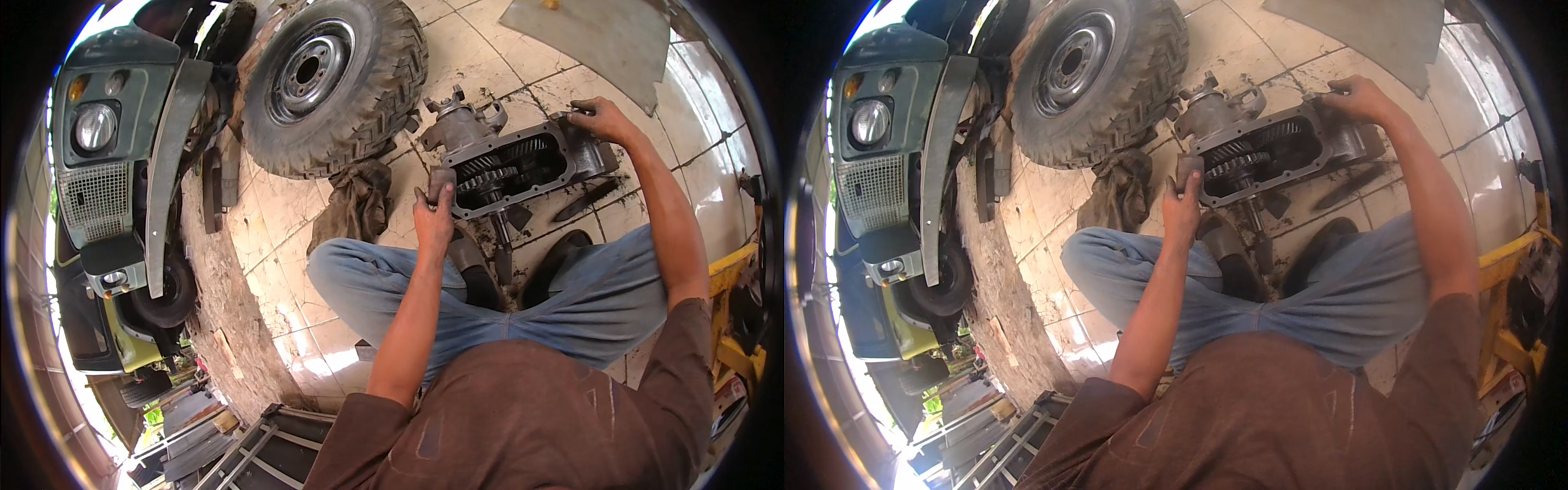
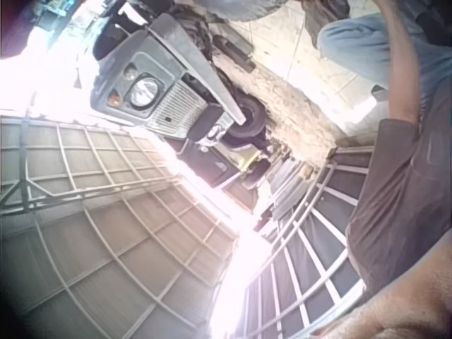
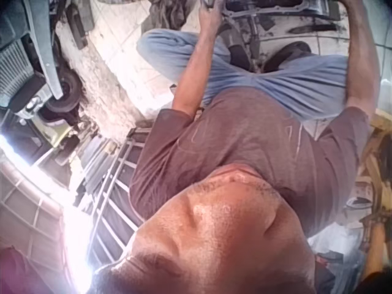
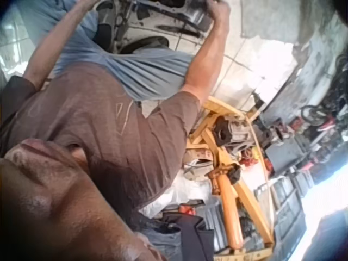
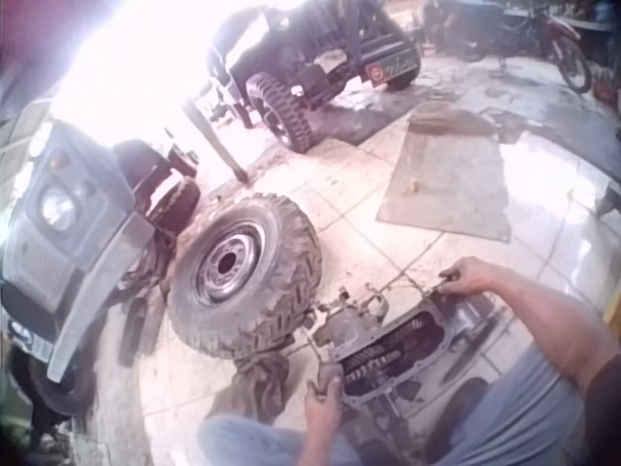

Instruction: The person sits on the floor and works on a disassembled mechanical housing, likely a differential or gearbox. They repeatedly rotate the internal gears by hand and wipe the interior surfaces with a cloth.

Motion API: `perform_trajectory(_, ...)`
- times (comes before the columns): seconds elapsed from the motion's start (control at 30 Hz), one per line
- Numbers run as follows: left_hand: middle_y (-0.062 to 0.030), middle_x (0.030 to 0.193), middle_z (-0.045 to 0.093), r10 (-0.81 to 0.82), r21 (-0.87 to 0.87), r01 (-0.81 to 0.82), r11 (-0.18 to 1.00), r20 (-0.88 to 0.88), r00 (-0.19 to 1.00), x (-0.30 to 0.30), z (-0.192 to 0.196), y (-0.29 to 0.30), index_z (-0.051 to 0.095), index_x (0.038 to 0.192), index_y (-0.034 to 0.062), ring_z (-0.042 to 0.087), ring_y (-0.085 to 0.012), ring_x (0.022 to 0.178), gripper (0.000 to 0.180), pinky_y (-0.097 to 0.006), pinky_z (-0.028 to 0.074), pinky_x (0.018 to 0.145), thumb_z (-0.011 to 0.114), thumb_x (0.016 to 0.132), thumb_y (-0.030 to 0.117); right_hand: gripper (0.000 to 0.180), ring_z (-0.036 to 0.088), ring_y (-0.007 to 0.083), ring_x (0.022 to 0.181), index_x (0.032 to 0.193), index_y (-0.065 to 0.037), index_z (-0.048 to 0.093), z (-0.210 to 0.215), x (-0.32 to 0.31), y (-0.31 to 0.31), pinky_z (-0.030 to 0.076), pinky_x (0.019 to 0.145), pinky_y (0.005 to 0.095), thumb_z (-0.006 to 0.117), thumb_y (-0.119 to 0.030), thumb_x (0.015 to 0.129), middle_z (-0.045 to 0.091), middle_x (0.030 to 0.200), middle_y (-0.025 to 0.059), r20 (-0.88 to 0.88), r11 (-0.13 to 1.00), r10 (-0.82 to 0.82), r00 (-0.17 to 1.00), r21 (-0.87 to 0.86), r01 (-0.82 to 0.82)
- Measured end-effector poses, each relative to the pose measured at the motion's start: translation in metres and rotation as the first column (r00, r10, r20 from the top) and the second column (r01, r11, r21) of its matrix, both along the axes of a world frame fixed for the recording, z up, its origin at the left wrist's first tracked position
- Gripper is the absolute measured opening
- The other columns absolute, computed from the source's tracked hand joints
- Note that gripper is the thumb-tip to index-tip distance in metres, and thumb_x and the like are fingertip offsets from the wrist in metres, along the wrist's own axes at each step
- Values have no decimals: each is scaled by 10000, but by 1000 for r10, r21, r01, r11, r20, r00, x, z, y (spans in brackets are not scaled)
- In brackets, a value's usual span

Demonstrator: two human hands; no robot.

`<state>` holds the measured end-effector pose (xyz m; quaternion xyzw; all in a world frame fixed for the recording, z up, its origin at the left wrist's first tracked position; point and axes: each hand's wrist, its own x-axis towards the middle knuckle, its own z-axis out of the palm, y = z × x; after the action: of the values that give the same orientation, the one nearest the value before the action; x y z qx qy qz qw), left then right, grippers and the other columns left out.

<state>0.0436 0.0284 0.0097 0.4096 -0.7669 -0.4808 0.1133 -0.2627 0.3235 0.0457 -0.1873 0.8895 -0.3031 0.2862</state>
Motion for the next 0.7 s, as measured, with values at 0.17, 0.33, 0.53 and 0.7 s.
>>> perform_trajectory(0.17,-409,1262,592,-68,26,68,997,21,997,-46,6,-23,394,1410,-241,600,-454,1229,1074,-433,463,1038,691,868,639,661,711,324,1090,1359,8,637,-11,-9,2,565,926,385,734,-410,857,706,1237,246,-28,1000,20,999,-16,-21)
perform_trajectory(0.33,-411,1248,606,-48,30,49,998,-40,998,-26,-7,-11,393,1418,-233,621,-454,1201,1072,-440,479,1018,693,870,638,649,726,308,1022,1352,2,646,-21,-12,10,576,877,379,735,-409,858,715,1218,237,-67,999,21,998,-40,-24)
perform_trajectory(0.53,-397,1286,600,-74,37,73,997,27,997,-60,3,-26,374,1421,-249,603,-451,1240,1147,-415,469,1042,725,827,667,643,725,308,1034,1340,-2,657,-18,-14,4,578,878,387,735,-421,859,715,1217,239,-51,998,52,997,-28,-54)
perform_trajectory(0.7,-364,1286,609,-93,47,90,995,56,994,-45,-3,-29,430,1406,-218,610,-401,1219,1093,-417,477,1019,751,816,644,652,729,287,964,1332,17,656,-29,-18,14,580,839,386,741,-423,859,725,1192,234,-122,998,48,991,-33,-53)
